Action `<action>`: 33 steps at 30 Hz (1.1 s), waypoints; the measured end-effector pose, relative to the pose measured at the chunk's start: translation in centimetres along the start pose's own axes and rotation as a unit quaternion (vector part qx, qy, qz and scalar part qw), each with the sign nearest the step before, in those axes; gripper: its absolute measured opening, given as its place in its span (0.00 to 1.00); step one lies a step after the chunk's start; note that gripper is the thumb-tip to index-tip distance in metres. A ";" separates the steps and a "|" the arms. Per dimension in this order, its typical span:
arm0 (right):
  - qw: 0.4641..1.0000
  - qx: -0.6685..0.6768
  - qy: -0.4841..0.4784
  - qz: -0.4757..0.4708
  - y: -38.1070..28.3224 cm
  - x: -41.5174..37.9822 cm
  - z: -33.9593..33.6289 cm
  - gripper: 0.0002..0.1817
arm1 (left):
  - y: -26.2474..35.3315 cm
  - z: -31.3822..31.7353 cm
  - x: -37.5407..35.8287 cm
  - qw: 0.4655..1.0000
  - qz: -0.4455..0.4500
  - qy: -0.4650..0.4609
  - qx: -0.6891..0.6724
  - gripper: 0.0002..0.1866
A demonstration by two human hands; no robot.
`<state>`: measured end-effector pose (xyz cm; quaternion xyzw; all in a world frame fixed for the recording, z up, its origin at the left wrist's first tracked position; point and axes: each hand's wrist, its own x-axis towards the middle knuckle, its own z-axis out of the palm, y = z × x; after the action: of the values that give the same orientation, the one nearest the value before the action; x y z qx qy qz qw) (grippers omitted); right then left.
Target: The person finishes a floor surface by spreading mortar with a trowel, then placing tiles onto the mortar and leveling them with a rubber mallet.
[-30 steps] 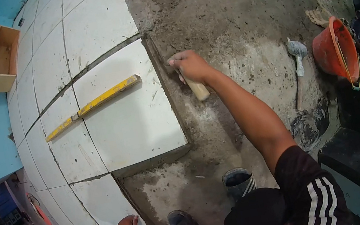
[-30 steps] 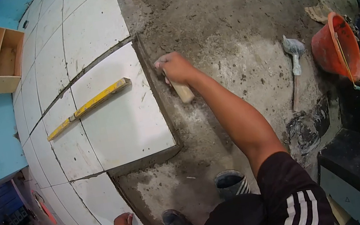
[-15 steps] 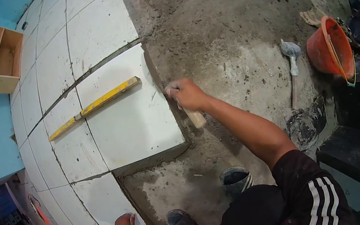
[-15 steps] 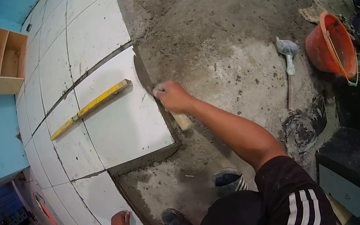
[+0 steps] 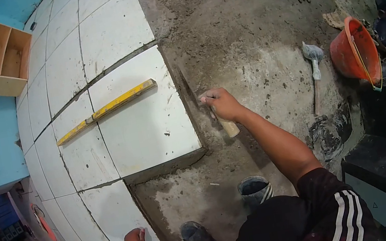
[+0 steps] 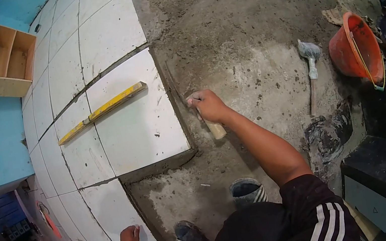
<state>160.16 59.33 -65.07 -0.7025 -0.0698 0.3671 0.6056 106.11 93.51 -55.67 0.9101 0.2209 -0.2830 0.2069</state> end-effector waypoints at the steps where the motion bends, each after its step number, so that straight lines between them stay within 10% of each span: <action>1: 1.000 0.003 0.001 0.009 0.1 0.0 0.3 0.15 | -0.2 0.1 -0.1 1.000 -0.002 0.003 0.001 0.17; 33: 0.994 0.075 -0.078 0.027 -1.3 -2.6 0.6 0.13 | -0.2 -1.2 -0.3 0.996 0.012 -0.026 0.087 0.18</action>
<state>158.38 58.69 -62.76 -0.6259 -0.0703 0.4410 0.6394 106.30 94.21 -54.61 0.9197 0.1790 -0.3222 0.1355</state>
